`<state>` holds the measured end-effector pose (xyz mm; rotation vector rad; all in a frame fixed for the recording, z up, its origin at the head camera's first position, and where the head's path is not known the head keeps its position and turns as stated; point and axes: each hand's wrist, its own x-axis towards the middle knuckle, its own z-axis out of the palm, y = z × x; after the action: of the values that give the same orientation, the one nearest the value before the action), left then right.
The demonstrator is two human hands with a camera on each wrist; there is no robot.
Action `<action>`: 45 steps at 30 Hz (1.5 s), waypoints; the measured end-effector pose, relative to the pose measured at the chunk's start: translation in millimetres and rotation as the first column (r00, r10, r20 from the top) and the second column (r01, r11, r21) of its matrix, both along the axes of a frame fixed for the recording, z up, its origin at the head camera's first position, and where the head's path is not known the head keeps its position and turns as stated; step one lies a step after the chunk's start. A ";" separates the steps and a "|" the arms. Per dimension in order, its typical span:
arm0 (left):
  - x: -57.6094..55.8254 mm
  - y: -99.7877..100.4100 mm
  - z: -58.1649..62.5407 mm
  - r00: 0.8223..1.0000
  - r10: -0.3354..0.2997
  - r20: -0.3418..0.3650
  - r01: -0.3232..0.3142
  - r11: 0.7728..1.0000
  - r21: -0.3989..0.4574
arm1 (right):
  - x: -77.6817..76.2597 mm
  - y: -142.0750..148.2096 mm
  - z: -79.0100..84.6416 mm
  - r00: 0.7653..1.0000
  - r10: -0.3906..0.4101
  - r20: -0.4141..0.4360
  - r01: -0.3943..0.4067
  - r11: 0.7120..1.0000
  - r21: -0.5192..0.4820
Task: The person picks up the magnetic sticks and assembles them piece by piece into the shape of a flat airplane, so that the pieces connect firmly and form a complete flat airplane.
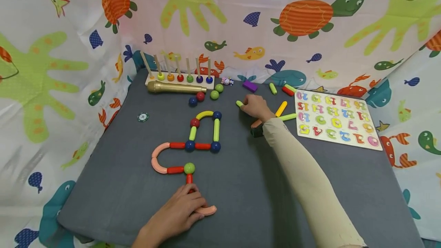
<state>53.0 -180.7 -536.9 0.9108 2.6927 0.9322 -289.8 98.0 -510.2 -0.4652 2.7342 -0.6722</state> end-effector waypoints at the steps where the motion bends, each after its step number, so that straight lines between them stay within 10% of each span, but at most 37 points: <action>1: 0.0 0.0 -0.4 1.000 0.002 0.004 -0.002 1.000 0.000 | 0.5 -0.1 -1.1 1.000 0.000 -0.006 0.000 1.000 0.002; 17: 0.3 -0.1 -2.8 0.998 0.006 -0.068 -0.008 1.000 -0.029 | -20.8 9.0 -31.5 0.999 0.049 -0.021 -0.047 0.996 0.080; 23: 0.0 -0.1 -1.4 0.998 0.003 -0.065 -0.006 0.999 -0.043 | 3.0 -2.6 -8.7 0.999 -0.038 -0.028 0.039 0.999 0.026; 36: -1.5 4.1 -5.4 0.998 0.024 -0.054 -0.027 0.998 -0.054 | 0.2 -11.4 -7.7 0.973 -0.205 -0.110 0.185 0.969 -0.165; 45: 0.6 2.0 -7.1 0.997 0.019 -0.080 -0.023 0.999 -0.048 | 28.1 -0.8 2.5 0.990 0.138 0.014 -0.137 0.987 -0.087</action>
<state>53.7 -178.8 -544.0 0.9309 2.7829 0.8481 -261.7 97.3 -507.7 -0.6563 2.6332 -0.7556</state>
